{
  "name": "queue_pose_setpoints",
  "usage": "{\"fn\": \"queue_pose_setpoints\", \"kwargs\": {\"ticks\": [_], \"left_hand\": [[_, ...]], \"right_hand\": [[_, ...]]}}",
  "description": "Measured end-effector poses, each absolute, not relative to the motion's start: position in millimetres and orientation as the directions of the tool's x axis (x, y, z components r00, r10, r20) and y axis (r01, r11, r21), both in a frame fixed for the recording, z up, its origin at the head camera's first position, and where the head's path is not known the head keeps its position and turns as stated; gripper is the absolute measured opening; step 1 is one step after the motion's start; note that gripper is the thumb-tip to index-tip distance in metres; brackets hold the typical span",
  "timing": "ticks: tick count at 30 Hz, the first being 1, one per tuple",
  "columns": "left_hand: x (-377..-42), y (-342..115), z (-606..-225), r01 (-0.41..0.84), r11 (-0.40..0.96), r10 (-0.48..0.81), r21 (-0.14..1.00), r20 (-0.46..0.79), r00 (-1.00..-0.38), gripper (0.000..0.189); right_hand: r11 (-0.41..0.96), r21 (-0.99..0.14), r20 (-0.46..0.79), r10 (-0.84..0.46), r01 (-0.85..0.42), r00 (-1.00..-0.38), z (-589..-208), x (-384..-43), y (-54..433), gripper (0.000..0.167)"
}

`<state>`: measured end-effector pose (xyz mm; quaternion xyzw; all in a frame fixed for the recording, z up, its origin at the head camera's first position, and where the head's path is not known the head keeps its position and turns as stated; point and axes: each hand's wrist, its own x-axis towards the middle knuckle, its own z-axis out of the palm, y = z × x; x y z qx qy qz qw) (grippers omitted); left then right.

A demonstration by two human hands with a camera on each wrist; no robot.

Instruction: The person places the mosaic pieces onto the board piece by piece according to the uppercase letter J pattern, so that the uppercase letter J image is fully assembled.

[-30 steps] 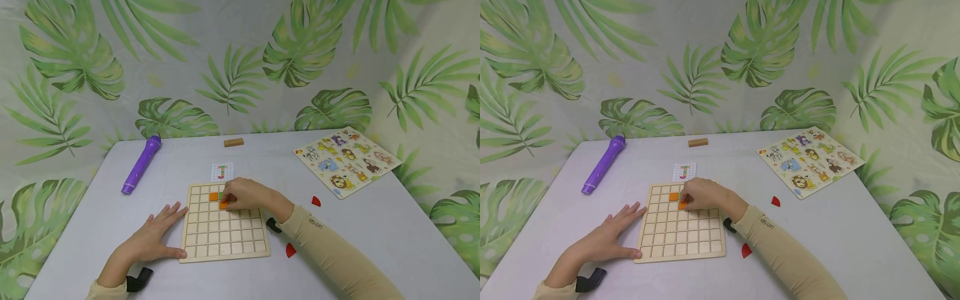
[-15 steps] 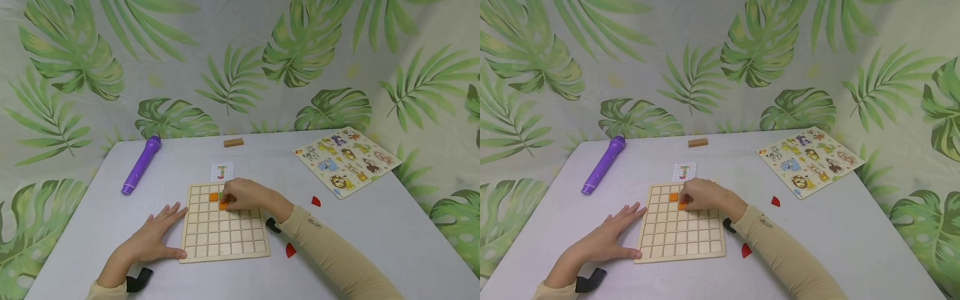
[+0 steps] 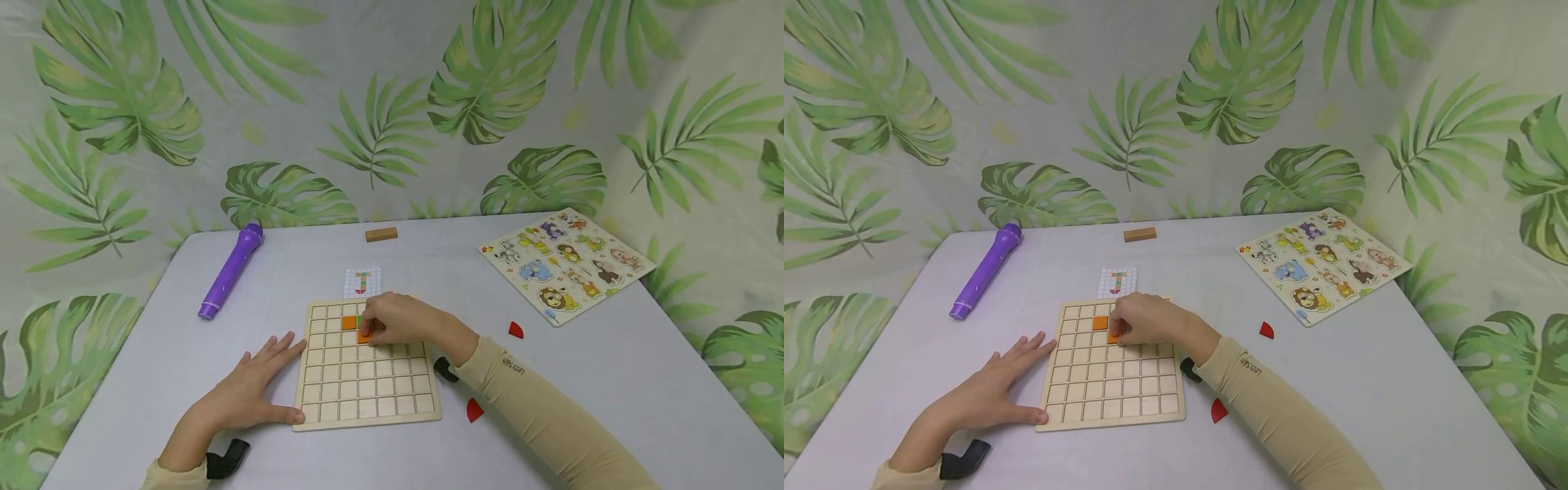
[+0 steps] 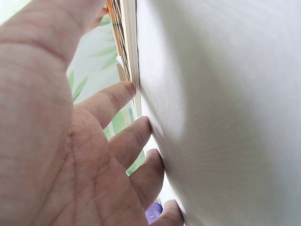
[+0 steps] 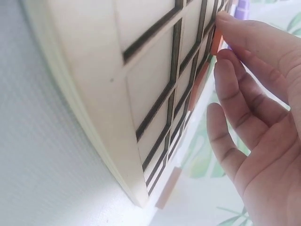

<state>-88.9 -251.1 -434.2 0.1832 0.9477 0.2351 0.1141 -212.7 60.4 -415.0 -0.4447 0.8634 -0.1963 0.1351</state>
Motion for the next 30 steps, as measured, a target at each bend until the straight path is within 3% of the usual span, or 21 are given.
{"fn": "queue_pose_setpoints", "kwargs": {"ticks": [18,30], "left_hand": [[-88.6,-250.2,-434.8,0.291,0.827,0.399,0.481,-0.137,-0.907,0.122],[-89.4,-251.2,-435.1,0.294,0.826,0.4,0.481,-0.132,-0.907,0.122]], "right_hand": [[0.517,-0.484,-0.055,-0.823,-0.706,-0.565,-411.3,-212.0,67.2,0.005],[0.607,-0.522,-0.119,-0.748,-0.599,-0.653,-395.2,-210.2,107.5,0.015]]}}
